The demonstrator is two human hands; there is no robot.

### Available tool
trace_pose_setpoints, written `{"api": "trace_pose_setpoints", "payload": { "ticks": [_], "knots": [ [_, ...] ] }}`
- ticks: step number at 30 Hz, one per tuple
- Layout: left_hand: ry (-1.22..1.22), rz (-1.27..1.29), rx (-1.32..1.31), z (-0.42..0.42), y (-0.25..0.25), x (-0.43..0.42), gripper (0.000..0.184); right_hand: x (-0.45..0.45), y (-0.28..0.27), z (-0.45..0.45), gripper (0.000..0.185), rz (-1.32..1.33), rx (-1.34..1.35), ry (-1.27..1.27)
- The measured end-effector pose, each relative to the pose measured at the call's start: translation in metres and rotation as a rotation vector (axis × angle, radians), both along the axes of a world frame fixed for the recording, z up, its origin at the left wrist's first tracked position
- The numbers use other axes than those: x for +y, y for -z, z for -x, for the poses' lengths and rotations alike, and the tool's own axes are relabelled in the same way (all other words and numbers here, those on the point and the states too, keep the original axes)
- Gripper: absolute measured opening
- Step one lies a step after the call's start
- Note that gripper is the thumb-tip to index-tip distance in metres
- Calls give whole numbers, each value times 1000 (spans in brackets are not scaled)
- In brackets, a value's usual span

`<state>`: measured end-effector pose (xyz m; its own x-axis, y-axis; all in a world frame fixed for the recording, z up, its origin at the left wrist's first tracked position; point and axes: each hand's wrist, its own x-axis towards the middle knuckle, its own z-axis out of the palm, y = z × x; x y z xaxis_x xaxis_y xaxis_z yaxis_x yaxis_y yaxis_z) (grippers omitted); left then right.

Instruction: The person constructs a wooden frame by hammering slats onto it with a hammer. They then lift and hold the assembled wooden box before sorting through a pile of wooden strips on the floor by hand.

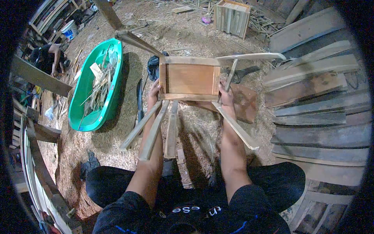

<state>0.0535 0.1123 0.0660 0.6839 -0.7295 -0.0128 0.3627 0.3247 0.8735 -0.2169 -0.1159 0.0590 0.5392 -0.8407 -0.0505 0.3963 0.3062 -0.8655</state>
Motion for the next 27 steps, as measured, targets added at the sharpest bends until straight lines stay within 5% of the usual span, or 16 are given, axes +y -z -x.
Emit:
{"api": "trace_pose_setpoints", "payload": {
  "ticks": [8, 15, 19, 22, 24, 27],
  "knots": [
    [-74, -34, 58, 14, -23, 2, 55, -12, 22, -3, 34, 80, 33, -2],
    [-41, -53, 98, -3, 15, -2, 53, 6, -5, -3, 35, 3, 97, 59],
    [-50, 33, 385, 3, 14, -4, 60, 13, -19, -3, 33, -51, 123, 49],
    [-237, -64, 184, 21, -12, 0, 62, 19, -34, -2, 34, -63, 113, 52],
    [-210, -33, -23, -11, 44, -15, 64, 19, -44, -3, 35, -62, 211, 104],
    [-127, -50, 140, 15, -56, -12, 66, 8, -62, -5, 32, -127, 245, 11]
  ]
}}
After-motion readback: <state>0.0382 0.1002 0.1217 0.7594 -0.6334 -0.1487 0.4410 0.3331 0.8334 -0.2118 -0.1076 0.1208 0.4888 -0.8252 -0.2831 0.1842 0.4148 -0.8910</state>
